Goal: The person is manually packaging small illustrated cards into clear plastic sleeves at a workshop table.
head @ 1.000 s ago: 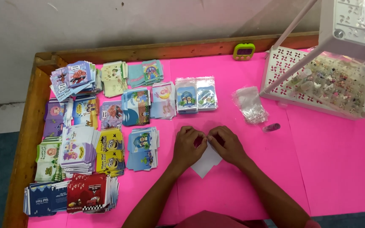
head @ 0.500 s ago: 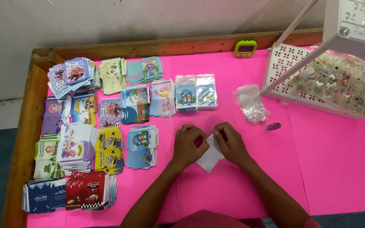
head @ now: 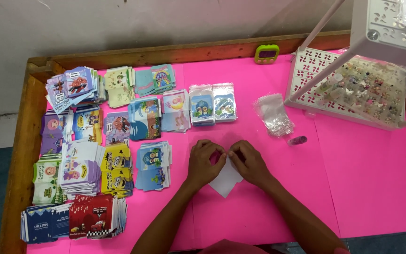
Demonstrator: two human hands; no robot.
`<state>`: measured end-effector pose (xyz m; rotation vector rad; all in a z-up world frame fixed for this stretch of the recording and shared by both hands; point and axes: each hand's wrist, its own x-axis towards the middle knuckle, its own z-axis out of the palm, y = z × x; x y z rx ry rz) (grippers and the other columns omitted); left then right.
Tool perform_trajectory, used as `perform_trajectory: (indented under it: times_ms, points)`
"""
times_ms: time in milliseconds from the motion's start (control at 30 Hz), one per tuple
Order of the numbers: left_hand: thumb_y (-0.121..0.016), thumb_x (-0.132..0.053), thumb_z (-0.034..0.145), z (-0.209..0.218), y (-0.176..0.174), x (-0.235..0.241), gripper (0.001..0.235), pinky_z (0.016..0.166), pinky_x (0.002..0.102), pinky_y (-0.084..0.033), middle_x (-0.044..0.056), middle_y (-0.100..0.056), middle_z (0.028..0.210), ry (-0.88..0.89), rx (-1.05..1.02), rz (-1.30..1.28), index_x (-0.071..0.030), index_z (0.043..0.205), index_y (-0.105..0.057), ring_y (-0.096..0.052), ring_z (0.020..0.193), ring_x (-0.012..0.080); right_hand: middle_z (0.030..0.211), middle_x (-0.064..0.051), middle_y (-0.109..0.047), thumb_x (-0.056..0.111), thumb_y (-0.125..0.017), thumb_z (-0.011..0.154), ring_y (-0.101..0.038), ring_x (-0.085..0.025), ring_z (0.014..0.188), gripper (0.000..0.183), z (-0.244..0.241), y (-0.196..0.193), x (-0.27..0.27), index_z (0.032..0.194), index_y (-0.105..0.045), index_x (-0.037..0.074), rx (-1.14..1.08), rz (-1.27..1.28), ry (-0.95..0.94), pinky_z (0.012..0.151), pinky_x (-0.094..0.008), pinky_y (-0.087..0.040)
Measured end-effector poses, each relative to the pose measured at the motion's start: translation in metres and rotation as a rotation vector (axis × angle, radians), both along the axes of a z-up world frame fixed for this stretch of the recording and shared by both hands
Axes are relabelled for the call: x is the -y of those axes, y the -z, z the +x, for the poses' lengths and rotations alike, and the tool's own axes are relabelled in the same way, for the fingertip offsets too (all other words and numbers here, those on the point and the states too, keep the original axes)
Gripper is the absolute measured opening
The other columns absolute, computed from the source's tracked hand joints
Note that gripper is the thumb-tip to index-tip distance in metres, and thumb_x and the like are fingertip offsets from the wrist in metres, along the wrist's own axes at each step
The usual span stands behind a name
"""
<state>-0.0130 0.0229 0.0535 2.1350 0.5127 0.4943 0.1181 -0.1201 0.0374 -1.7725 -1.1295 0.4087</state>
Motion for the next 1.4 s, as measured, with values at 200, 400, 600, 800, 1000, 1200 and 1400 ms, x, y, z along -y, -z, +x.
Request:
perform_trajectory:
  times_ms: [200,400,600,800,1000,1200,1400]
  points:
    - [-0.072,-0.019,0.084,-0.001,0.007,-0.001,0.002,0.093,0.050,-0.048,0.001,-0.073,0.084,0.023,0.007,0.006,-0.018,0.085,-0.072,-0.064,0.106,0.0310,0.082,-0.007,-0.062,0.018,-0.056,0.107,-0.063,-0.026,0.078,0.016,-0.002,0.001,-0.004,0.095,-0.062,0.011,-0.016,-0.018,-0.005,0.075,-0.041,-0.051]
    - [-0.073,-0.023,0.084,-0.001,0.008,0.000,0.005,0.092,0.050,-0.047,0.000,-0.073,0.082,0.038,0.008,0.024,-0.019,0.084,-0.072,-0.065,0.105,0.0298,0.084,-0.009,-0.062,0.015,-0.052,0.108,-0.064,-0.025,0.080,0.015,0.003,-0.010,-0.003,0.098,-0.061,0.009,-0.078,-0.021,0.056,0.074,-0.041,-0.052]
    - [-0.070,-0.019,0.082,-0.002,0.003,0.001,0.004,0.091,0.051,-0.048,0.003,-0.074,0.085,0.042,0.004,0.046,-0.017,0.085,-0.072,-0.065,0.104,0.0323,0.082,-0.008,-0.060,0.014,-0.049,0.109,-0.062,-0.021,0.081,0.017,0.014,-0.002,0.000,0.098,-0.060,0.008,-0.124,-0.018,0.096,0.074,-0.040,-0.052]
    - [-0.069,-0.024,0.089,0.000,-0.005,0.000,0.009,0.091,0.049,-0.048,0.001,-0.074,0.090,0.032,-0.015,0.048,-0.018,0.094,-0.073,-0.065,0.106,0.0303,0.080,-0.007,-0.060,0.013,-0.054,0.107,-0.062,-0.021,0.077,0.014,0.008,-0.004,0.000,0.096,-0.061,0.009,-0.112,0.034,0.047,0.070,-0.039,-0.052]
    - [-0.070,-0.019,0.087,-0.001,0.006,0.001,0.001,0.089,0.047,-0.047,-0.001,-0.073,0.086,0.024,0.032,-0.001,-0.019,0.088,-0.071,-0.064,0.105,0.0297,0.080,-0.008,-0.062,0.014,-0.059,0.105,-0.064,-0.023,0.075,0.013,-0.005,0.004,-0.002,0.093,-0.062,0.009,-0.041,0.055,-0.032,0.070,-0.039,-0.052]
    - [-0.071,-0.017,0.081,-0.001,0.013,0.003,0.002,0.089,0.050,-0.048,0.003,-0.071,0.082,0.041,0.053,0.028,-0.017,0.082,-0.069,-0.064,0.104,0.0332,0.079,-0.008,-0.060,0.014,-0.054,0.107,-0.062,-0.023,0.074,0.014,-0.005,0.000,-0.002,0.096,-0.062,0.009,-0.061,0.044,0.019,0.069,-0.039,-0.052]
    - [-0.070,-0.017,0.077,-0.001,0.018,0.004,0.004,0.090,0.051,-0.048,0.003,-0.070,0.080,0.048,0.053,0.041,-0.017,0.080,-0.068,-0.065,0.104,0.0334,0.080,-0.008,-0.058,0.014,-0.051,0.109,-0.061,-0.022,0.075,0.016,0.010,-0.011,0.004,0.097,-0.060,0.009,-0.043,0.037,0.091,0.069,-0.039,-0.050]
